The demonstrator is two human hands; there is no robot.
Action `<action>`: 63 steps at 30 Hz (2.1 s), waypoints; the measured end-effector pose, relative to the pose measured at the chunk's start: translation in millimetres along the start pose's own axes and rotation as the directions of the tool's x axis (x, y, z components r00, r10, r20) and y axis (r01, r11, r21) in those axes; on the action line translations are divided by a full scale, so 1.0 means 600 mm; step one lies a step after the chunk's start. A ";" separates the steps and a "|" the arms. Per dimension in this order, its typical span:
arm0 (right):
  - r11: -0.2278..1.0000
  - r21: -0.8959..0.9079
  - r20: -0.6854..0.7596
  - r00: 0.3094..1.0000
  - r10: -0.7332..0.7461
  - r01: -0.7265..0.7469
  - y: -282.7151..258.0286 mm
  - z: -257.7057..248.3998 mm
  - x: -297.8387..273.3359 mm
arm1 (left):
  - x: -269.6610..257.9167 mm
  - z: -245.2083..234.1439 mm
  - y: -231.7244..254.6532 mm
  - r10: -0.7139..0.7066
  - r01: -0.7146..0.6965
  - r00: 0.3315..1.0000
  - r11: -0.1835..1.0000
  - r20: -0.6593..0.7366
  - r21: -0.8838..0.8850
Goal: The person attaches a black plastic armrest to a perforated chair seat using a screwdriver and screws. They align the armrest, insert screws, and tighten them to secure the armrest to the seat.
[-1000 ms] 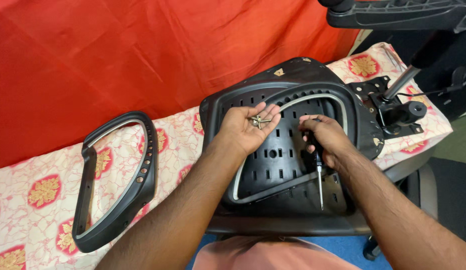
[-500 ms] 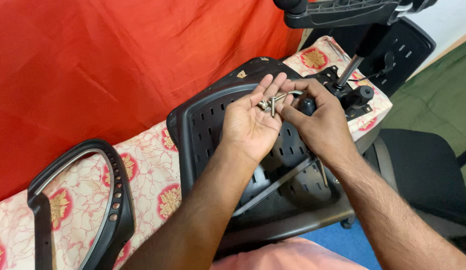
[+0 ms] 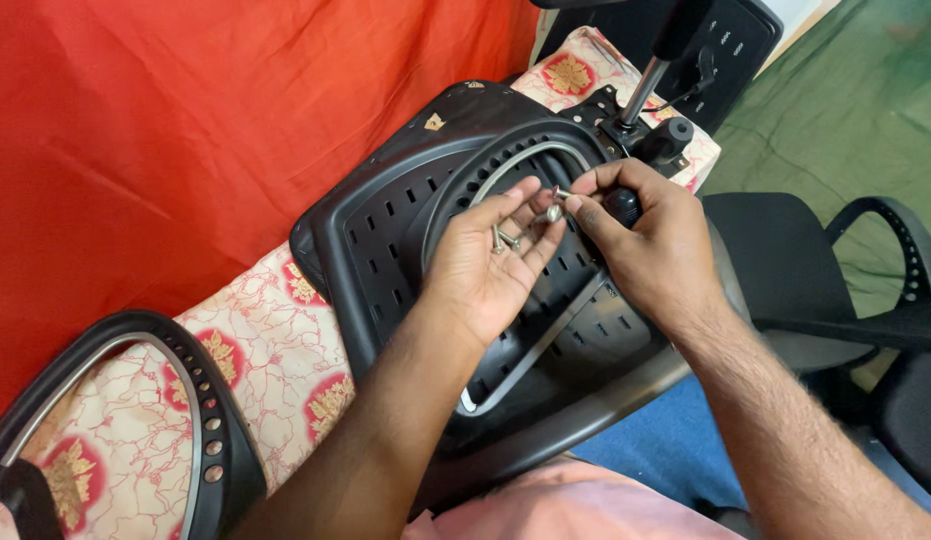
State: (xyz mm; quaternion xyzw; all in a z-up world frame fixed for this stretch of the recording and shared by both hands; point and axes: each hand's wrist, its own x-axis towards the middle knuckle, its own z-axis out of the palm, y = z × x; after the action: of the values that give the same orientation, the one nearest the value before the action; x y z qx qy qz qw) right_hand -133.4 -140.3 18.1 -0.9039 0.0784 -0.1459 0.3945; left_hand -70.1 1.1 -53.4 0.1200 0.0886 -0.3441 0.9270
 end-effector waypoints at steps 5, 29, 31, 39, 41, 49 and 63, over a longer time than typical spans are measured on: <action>0.967 0.252 0.010 0.999 0.046 -0.047 -0.012 0.001 -0.014 | -0.018 0.011 -0.015 -0.119 0.114 0.991 0.990 0.062 0.083; 0.828 -0.090 0.488 0.701 0.521 -0.553 0.049 0.149 0.043 | -0.016 -0.159 0.102 0.695 -0.106 0.715 0.225 -0.083 0.968; 0.826 -0.145 0.550 0.650 0.524 -0.544 0.062 0.187 0.049 | -0.009 -0.221 0.114 0.680 0.108 0.710 0.148 -0.180 0.983; 0.715 0.029 0.608 0.581 0.542 -0.698 0.069 0.255 0.047 | -0.002 -0.291 0.104 0.409 0.267 0.821 0.342 -0.399 0.901; 0.694 0.132 0.601 0.614 0.512 -0.708 0.060 0.242 0.041 | -0.014 -0.266 0.103 0.378 0.242 0.830 0.419 -0.411 0.875; 0.774 0.252 0.398 0.791 0.464 -0.581 0.046 0.070 0.072 | -0.034 -0.084 0.085 0.185 -0.085 0.981 0.662 -0.053 0.744; 0.640 0.384 0.356 0.746 0.562 -0.666 0.314 -0.353 0.099 | 0.090 0.001 -0.166 0.033 0.064 0.992 0.702 -0.121 0.710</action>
State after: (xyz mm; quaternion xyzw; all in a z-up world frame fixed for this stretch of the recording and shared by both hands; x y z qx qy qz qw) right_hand -151.4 -429.3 28.6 -0.7019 0.3018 0.0761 0.6407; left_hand -95.6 -105.7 -82.1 0.4891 0.0074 -0.3512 0.7984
